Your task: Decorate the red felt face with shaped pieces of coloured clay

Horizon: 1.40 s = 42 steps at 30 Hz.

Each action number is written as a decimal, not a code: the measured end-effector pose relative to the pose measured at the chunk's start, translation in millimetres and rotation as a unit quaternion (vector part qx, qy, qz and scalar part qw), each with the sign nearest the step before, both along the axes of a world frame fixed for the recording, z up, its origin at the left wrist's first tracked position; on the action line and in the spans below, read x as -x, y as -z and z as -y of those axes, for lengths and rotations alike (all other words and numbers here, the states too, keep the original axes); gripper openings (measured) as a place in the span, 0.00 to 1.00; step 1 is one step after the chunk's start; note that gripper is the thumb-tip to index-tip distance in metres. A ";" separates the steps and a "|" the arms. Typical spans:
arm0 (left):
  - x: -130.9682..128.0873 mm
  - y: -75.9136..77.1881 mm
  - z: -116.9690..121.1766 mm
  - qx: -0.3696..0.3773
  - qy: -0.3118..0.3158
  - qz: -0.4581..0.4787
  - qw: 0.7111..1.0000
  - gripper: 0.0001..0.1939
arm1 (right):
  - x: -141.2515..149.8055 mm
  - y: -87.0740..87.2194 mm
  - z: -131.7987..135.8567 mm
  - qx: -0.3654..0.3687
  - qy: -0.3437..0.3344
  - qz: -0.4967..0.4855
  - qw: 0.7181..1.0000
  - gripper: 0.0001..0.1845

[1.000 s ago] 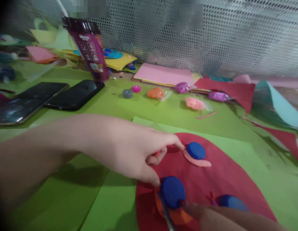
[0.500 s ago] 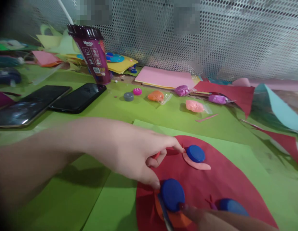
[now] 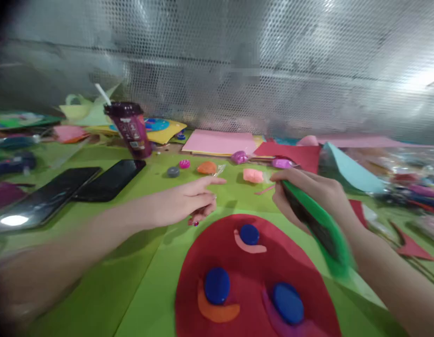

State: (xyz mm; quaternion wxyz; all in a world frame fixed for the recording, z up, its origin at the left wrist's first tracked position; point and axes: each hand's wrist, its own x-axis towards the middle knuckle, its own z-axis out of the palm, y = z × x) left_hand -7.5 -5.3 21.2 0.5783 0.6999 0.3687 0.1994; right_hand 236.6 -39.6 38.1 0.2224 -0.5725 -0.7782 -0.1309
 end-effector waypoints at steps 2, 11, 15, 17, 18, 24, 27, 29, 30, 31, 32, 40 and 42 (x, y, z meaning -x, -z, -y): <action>-9.0 8.1 -1.9 0.025 -0.063 0.032 0.997 0.27 | -12.9 -14.2 -16.8 0.048 0.055 0.070 0.995 0.13; -24.8 17.3 6.5 0.021 -0.153 0.190 0.970 0.16 | -49.8 -16.1 -27.5 0.229 0.206 0.239 0.921 0.09; -26.1 18.0 8.4 0.081 -0.156 0.233 0.957 0.15 | -48.2 -14.3 -25.2 0.277 0.224 0.266 0.896 0.12; -26.4 16.6 9.9 0.116 -0.150 0.252 0.949 0.14 | -46.2 -13.7 -24.7 0.297 0.233 0.266 0.887 0.12; -26.3 15.7 10.7 0.126 -0.152 0.260 0.945 0.14 | -44.9 -13.4 -24.3 0.301 0.233 0.264 0.886 0.12; -26.1 13.9 15.0 0.117 -0.127 0.252 0.952 0.18 | -37.1 -13.2 -16.8 0.283 0.220 0.246 0.900 0.07; -25.8 14.0 15.3 0.109 -0.083 0.239 0.961 0.20 | -36.7 -14.0 -10.3 0.243 0.188 0.232 0.923 0.11; -25.1 13.7 15.2 0.108 -0.063 0.230 0.965 0.21 | -35.6 -15.2 -7.1 0.214 0.166 0.222 0.937 0.14; -24.7 13.7 15.0 0.106 -0.057 0.229 0.966 0.22 | -33.9 -15.9 -6.1 0.201 0.158 0.221 0.941 0.14; -24.5 13.8 14.8 0.105 -0.051 0.231 0.966 0.23 | -31.0 -16.4 -5.4 0.178 0.138 0.207 0.952 0.14; -24.6 14.2 14.4 0.104 -0.045 0.238 0.965 0.24 | -26.8 -16.5 -4.8 0.146 0.101 0.183 0.967 0.13; -41.4 24.4 22.0 0.150 -0.008 0.362 0.920 0.23 | 25.6 7.7 16.3 -0.048 -0.281 -0.081 0.955 0.18; -45.5 25.3 28.0 0.167 -0.012 0.375 0.912 0.23 | 33.0 15.1 20.1 -0.053 -0.286 -0.107 0.951 0.15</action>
